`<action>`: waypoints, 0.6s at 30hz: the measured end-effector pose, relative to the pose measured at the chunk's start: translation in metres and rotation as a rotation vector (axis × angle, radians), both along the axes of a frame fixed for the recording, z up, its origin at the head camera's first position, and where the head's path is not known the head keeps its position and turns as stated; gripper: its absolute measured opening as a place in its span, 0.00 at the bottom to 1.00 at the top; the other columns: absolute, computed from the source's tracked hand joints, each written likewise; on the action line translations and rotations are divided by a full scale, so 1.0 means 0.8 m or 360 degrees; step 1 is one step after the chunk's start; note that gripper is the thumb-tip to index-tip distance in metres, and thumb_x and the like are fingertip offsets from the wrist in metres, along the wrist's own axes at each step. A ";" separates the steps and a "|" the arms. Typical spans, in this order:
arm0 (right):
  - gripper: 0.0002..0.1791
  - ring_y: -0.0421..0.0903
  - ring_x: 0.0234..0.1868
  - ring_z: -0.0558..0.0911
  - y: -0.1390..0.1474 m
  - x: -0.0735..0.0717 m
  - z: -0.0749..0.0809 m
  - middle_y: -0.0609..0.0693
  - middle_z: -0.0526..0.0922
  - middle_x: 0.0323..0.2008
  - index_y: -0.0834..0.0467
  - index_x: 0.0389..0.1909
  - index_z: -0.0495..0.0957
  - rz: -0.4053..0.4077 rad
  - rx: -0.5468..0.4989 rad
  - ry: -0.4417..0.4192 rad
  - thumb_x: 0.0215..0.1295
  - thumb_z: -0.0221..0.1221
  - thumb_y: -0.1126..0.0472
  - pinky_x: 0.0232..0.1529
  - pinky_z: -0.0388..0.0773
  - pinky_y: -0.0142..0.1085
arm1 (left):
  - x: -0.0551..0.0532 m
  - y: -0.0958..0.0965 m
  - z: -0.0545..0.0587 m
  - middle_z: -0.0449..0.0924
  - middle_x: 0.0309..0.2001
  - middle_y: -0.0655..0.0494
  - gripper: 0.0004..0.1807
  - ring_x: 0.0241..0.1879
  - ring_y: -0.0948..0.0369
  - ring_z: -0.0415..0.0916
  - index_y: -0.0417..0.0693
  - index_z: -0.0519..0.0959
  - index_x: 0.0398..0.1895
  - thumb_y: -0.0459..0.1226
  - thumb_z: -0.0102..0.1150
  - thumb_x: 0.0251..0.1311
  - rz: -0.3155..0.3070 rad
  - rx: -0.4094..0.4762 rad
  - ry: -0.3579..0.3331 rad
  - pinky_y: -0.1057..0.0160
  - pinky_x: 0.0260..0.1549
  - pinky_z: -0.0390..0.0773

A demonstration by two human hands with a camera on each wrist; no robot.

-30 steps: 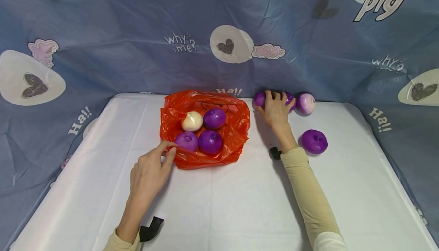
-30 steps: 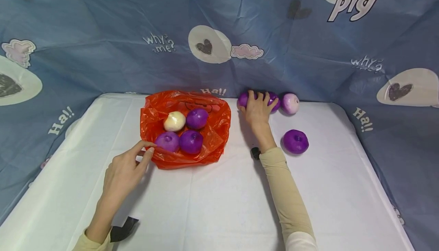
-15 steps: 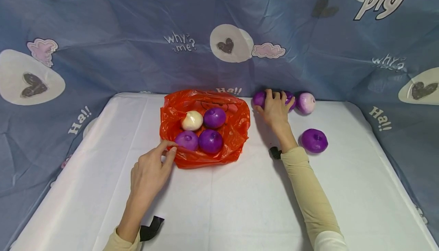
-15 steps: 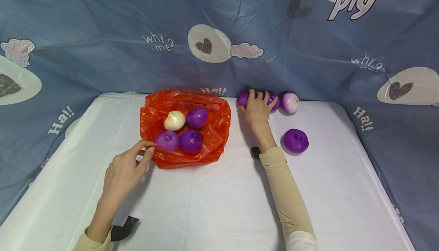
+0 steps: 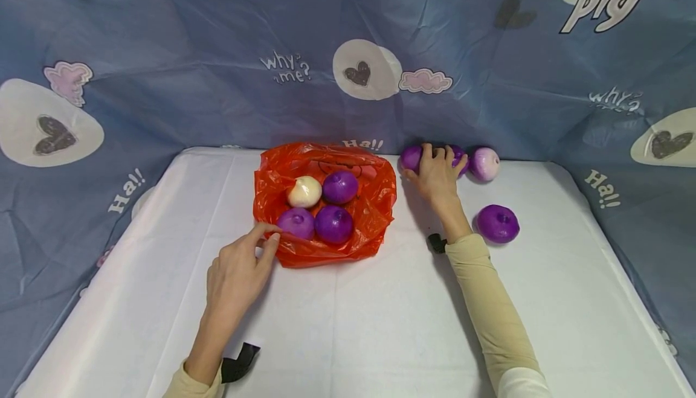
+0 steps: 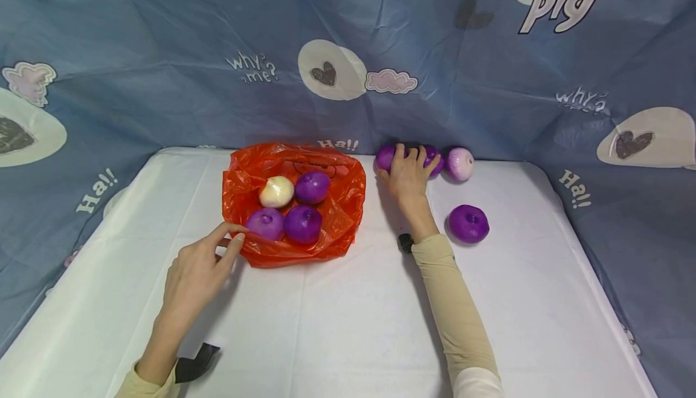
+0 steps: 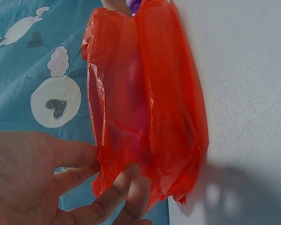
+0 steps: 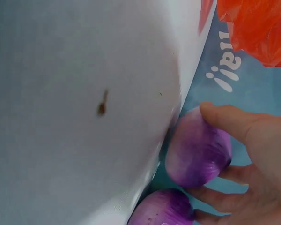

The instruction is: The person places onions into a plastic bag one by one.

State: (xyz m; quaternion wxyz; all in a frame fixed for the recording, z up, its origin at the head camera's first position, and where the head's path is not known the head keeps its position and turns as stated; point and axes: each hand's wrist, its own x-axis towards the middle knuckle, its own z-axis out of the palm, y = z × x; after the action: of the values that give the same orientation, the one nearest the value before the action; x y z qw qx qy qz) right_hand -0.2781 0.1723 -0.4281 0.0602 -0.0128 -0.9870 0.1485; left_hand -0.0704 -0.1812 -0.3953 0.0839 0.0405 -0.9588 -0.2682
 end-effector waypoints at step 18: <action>0.46 0.69 0.80 0.61 -0.029 0.027 0.053 0.71 0.67 0.73 0.60 0.78 0.61 0.0144 -0.0228 0.0116 0.71 0.68 0.41 0.80 0.38 0.76 | 0.001 -0.001 0.002 0.92 0.46 0.45 0.13 0.25 0.55 0.79 0.60 0.86 0.56 0.49 0.57 0.79 0.0005 0.0008 -0.0015 0.60 0.19 0.69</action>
State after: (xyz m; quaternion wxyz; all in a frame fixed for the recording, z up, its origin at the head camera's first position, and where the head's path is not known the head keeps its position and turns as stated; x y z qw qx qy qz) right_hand -0.2569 0.1489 -0.3858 0.0884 0.0330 -0.9705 0.2218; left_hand -0.0692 -0.1820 -0.3941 0.0796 0.0435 -0.9585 -0.2702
